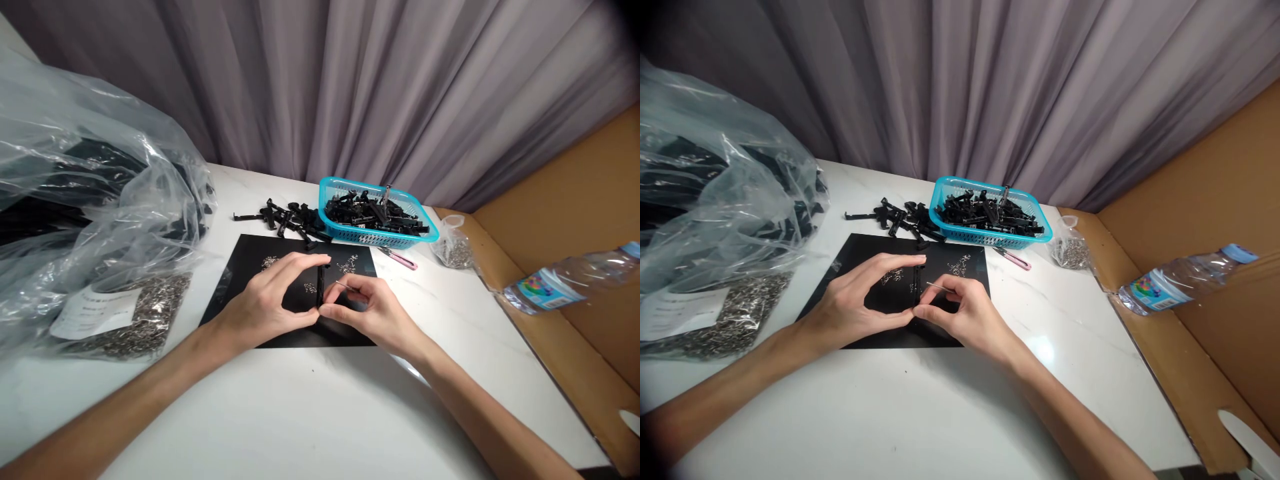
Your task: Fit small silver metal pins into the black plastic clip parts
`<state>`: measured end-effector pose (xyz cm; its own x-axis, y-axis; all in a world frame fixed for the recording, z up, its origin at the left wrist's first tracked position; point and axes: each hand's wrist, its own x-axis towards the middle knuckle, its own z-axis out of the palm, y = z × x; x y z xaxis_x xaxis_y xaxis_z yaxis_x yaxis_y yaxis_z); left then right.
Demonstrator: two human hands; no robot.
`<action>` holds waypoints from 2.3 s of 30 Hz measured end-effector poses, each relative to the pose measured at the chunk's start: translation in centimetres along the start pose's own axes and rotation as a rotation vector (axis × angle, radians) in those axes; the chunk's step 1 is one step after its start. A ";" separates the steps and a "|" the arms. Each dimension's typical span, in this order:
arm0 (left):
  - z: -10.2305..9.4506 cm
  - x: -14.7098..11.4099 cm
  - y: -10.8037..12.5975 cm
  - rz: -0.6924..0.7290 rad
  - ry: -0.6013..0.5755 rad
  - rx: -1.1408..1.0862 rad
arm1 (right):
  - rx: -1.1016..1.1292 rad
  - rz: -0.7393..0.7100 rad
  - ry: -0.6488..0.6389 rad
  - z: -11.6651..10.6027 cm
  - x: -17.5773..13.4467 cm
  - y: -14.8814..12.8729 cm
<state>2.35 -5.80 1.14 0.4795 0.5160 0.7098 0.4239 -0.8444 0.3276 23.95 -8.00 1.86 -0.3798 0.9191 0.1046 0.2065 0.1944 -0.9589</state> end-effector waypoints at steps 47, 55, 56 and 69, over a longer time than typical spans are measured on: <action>-0.1 0.0 -0.8 -0.390 0.006 -0.359 | 0.148 -0.181 0.160 1.3 -0.9 0.7; 0.0 -0.1 -1.0 -0.373 -0.001 -0.329 | 0.112 -0.201 0.140 1.7 -1.1 0.9; 0.0 -0.1 -1.1 -0.352 -0.021 -0.316 | 0.096 -0.192 0.135 1.7 -1.0 0.9; 0.1 -0.2 -2.2 -0.316 -0.156 -0.275 | -0.677 -0.354 0.310 -3.3 1.8 4.3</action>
<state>1.36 -4.02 0.18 0.4784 0.7525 0.4526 0.3581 -0.6378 0.6819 27.14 -4.37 -1.23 -0.2791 0.7983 0.5337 0.6574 0.5640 -0.4997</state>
